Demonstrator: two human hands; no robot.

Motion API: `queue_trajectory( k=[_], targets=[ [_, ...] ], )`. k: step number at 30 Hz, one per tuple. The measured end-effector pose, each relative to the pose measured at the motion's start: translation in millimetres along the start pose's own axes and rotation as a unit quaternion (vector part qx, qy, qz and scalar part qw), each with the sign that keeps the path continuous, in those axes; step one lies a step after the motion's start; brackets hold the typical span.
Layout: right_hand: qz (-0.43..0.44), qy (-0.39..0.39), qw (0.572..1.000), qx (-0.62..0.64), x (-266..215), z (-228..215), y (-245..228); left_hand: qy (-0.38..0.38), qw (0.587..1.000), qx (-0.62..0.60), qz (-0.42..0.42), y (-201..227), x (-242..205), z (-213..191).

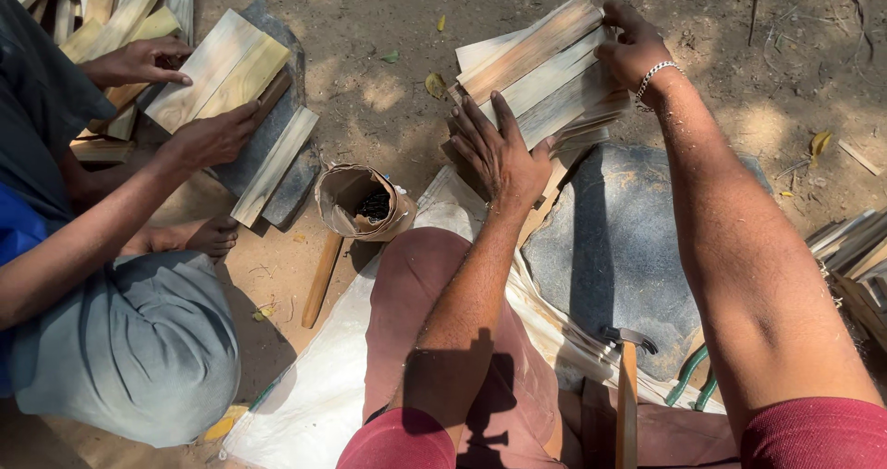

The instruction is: The person sits cross-legged on the ground and assembles small wooden frames by nailing planks together. They use a hammer to drive nails into the wood, occasionally using pliers to adjust or remove nails, and place finished frames into a stack.

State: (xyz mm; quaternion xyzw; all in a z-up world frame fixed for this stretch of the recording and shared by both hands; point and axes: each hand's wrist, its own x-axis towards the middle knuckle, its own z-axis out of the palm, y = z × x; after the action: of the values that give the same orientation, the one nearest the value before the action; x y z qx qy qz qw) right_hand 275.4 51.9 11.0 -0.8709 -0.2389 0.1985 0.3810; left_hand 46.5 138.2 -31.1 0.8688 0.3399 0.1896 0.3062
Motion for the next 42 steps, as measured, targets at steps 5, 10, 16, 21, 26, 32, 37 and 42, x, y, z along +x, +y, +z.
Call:
queue_trajectory(
  k=[5, 10, 16, 21, 26, 32, 37, 42],
  targets=[
    [-0.048, 0.009, 0.998, -0.032, 9, 0, 14, -0.013, 1.0, 0.004, 0.02, 2, 5, -4],
    [-0.072, 0.028, 0.993, 0.089, -18, -12, 20, -0.001, 0.999, 0.001, 0.048, 10, -6, -9],
    [-0.09, 0.11, 0.969, 0.201, -135, -62, 56, -0.04, 0.977, -0.127, 0.167, 42, -53, -14],
    [0.073, 0.213, 0.947, 0.227, -246, -56, 110, -0.175, 0.945, -0.177, 0.214, 45, -131, -4],
    [0.17, 0.198, 0.954, 0.144, -329, 1, 167, -0.34, 0.917, -0.006, 0.211, 13, -159, 29],
    [0.118, 0.171, 0.966, -0.151, -391, 56, 192, -0.394, 0.846, 0.206, 0.295, -5, -164, 36],
    [0.13, 0.203, 0.958, -0.153, -408, 37, 163, -0.429, 0.808, 0.278, 0.293, 21, -157, 11],
    [0.36, 0.048, 0.919, -0.151, -448, 21, 97, -0.242, 0.9, 0.075, 0.354, 42, -122, 10]
  ],
)
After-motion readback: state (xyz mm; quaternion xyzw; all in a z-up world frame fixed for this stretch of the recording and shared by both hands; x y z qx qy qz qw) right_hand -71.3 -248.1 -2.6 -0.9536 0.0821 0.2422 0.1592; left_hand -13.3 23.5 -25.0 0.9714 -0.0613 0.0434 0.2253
